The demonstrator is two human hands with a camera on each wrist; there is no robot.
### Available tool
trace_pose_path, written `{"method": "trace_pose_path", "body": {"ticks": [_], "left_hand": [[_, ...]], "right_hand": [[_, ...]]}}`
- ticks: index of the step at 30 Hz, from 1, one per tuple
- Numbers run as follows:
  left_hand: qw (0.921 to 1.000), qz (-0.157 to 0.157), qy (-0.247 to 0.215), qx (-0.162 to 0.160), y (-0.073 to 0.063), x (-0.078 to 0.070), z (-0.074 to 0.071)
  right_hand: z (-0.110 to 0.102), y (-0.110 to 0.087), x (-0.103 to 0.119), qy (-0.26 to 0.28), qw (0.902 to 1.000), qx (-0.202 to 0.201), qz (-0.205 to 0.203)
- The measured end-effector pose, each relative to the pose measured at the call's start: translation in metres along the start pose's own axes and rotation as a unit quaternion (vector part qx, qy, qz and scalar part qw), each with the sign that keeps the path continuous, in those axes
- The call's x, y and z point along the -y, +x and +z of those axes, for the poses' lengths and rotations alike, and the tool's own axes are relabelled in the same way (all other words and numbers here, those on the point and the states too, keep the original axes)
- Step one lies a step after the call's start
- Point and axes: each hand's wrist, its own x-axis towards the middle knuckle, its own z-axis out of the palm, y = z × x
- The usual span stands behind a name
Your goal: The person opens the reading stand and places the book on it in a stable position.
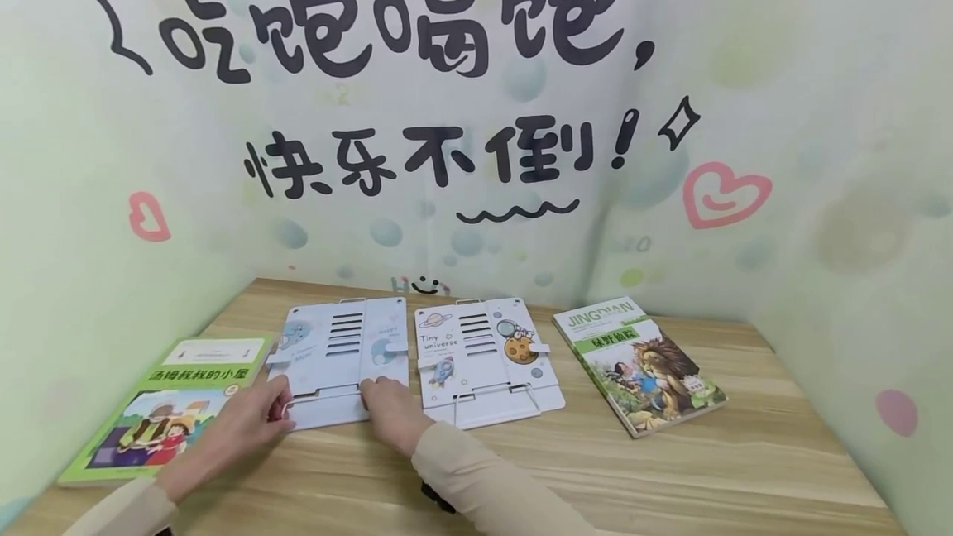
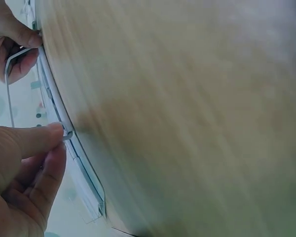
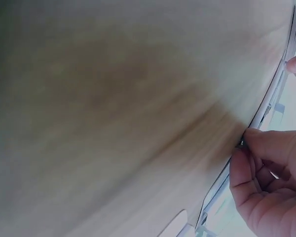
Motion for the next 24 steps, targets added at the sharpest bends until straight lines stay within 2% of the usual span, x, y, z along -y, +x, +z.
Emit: {"method": "trace_pose_path", "body": {"ticks": [2,4,6,8,10,13,16,18,21,23,24], "left_hand": [[0.9998,0.0,-0.018,0.011,0.0,0.002,-0.001],[0.9981,-0.002,-0.051,0.034,0.001,0.005,-0.005],[0.9937,-0.009,-0.097,0.056,0.003,0.009,-0.01],[0.9882,-0.034,-0.135,0.063,0.008,0.015,-0.016],[0.9851,-0.067,-0.151,0.048,0.014,0.022,-0.022],[0.981,-0.126,-0.147,0.008,0.027,0.033,-0.03],[0.976,-0.164,-0.143,-0.011,0.038,0.043,-0.034],[0.972,-0.183,-0.147,-0.009,0.044,0.048,-0.034],[0.9685,-0.196,-0.153,0.0,0.053,0.051,-0.032],[0.9668,-0.204,-0.153,0.008,0.057,0.05,-0.03],[0.9663,-0.206,-0.153,0.01,0.058,0.05,-0.029]], "right_hand": [[-0.004,0.0,-0.003,0.038,0.9991,0.018,0.0],[-0.009,0.0,-0.009,0.107,0.9936,0.035,0.008],[-0.017,0.001,-0.017,0.178,0.9826,0.044,0.027],[-0.025,0.004,-0.028,0.243,0.9679,0.034,0.056],[-0.032,0.007,-0.038,0.289,0.9527,0.012,0.093],[-0.04,0.013,-0.053,0.34,0.9282,-0.024,0.148],[-0.044,0.02,-0.06,0.36,0.9131,-0.052,0.183],[-0.045,0.025,-0.061,0.36,0.9106,-0.058,0.195],[-0.039,0.035,-0.065,0.364,0.9053,-0.052,0.214],[-0.028,0.045,-0.074,0.365,0.9035,-0.045,0.22],[-0.013,0.053,-0.086,0.366,0.9065,-0.054,0.203]]}}
